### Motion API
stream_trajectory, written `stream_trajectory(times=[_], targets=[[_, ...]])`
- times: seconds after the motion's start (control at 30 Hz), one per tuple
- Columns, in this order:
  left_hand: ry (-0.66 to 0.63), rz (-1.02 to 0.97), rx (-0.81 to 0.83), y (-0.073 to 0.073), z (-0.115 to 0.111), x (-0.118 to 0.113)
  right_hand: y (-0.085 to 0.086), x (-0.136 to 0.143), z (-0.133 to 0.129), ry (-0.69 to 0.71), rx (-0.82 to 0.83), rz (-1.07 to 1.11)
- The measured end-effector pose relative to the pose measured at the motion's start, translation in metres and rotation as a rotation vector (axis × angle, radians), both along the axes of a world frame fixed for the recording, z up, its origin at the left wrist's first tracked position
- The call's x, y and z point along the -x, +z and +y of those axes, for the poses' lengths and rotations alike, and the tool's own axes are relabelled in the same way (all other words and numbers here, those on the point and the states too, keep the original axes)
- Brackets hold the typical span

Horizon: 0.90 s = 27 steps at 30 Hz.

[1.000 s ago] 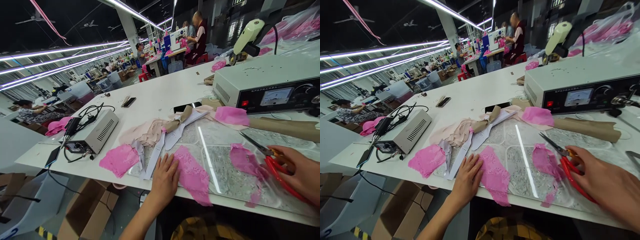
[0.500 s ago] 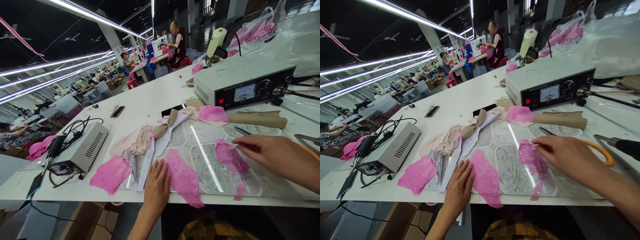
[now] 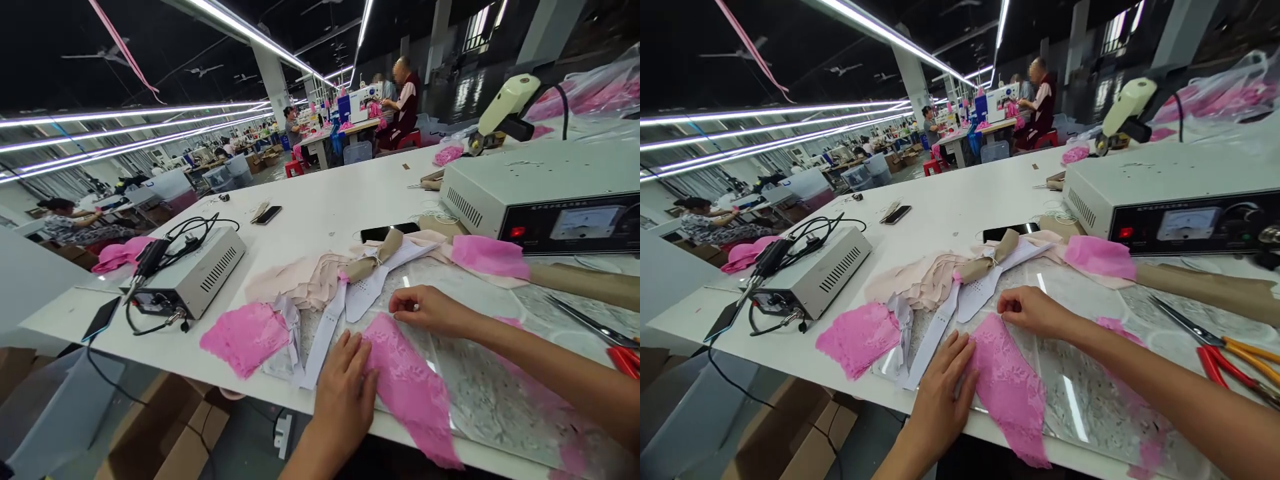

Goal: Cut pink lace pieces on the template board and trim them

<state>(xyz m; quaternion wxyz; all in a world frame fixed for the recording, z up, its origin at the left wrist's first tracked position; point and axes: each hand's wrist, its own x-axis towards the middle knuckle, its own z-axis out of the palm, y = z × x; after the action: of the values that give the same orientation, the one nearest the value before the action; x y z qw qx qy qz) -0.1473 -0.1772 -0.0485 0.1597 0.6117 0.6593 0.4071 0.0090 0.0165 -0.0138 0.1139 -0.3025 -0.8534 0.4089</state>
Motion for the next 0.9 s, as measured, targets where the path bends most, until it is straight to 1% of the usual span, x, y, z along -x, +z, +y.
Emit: stream_trajectory(times=[0.13, 0.23, 0.37, 0.53, 0.67, 0.77, 0.9], targets=[[-0.020, -0.127, -0.018, 0.002, 0.000, 0.002, -0.008, 0.008, 0.003, 0.003, -0.029, -0.076], [-0.031, -0.198, -0.034, 0.002, -0.002, 0.004, -0.010, 0.010, 0.003, 0.000, -0.064, -0.119], [-0.037, -0.126, -0.006, 0.001, -0.005, 0.005, -0.009, 0.009, 0.002, 0.023, -0.087, -0.146], [-0.050, -0.047, 0.022, 0.005, -0.004, 0.003, -0.009, 0.007, 0.003, 0.047, -0.096, -0.151], [-0.040, -0.058, 0.003, 0.006, -0.005, 0.001, -0.012, 0.010, 0.005, 0.053, -0.115, -0.143], [-0.035, -0.101, -0.007, 0.007, -0.008, 0.002, -0.013, 0.011, 0.005, 0.045, -0.129, -0.141], [-0.060, -0.151, -0.016, 0.009, -0.015, 0.005, -0.011, 0.011, 0.004, 0.037, -0.135, -0.149]])
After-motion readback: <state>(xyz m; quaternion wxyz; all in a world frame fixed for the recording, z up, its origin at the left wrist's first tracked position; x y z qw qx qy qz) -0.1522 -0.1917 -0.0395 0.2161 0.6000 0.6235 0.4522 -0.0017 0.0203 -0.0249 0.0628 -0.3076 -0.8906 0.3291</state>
